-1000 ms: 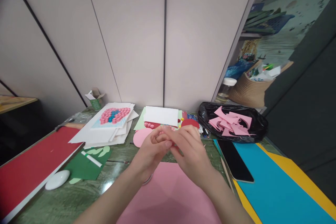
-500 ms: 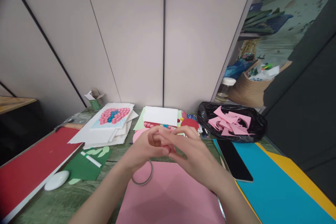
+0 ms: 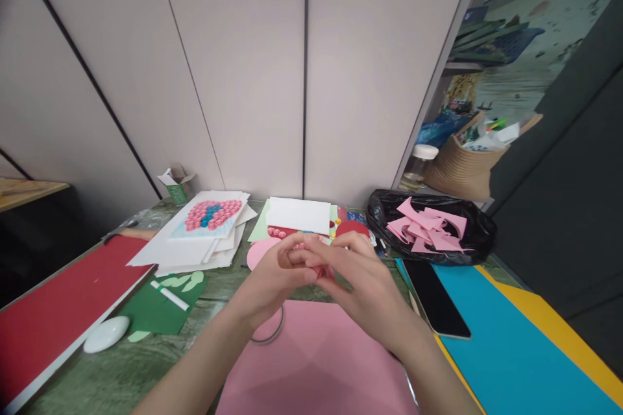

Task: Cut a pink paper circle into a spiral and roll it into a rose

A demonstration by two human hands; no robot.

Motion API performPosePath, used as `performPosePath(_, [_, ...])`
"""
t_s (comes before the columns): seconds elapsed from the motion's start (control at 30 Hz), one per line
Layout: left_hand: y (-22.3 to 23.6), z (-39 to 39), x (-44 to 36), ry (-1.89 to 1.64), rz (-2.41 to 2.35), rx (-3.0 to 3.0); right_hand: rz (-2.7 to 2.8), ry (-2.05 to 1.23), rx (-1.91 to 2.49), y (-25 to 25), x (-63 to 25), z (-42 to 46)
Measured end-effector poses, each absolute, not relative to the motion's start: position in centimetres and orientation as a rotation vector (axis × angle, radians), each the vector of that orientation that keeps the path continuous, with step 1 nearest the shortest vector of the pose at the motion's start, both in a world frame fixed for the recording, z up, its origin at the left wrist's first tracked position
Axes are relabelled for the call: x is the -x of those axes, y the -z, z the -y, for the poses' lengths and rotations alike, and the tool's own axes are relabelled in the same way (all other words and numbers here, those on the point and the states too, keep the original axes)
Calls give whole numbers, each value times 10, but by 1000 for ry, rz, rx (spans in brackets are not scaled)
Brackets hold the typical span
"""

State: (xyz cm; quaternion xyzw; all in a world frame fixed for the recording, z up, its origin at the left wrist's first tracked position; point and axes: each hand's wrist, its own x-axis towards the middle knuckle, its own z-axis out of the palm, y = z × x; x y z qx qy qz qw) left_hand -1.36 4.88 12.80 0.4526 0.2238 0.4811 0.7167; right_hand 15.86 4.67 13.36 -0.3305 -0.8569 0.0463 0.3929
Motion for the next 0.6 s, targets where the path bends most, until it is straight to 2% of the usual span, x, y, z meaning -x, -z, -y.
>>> performPosePath(0.23, [-129,-38,-1,-1197,-453,-746,2052,155,647,-134,-146,-50])
performPosePath(0.6, [-125,-46,8,-1218,-524,-938,2135,-30,700,-134,-155,-47])
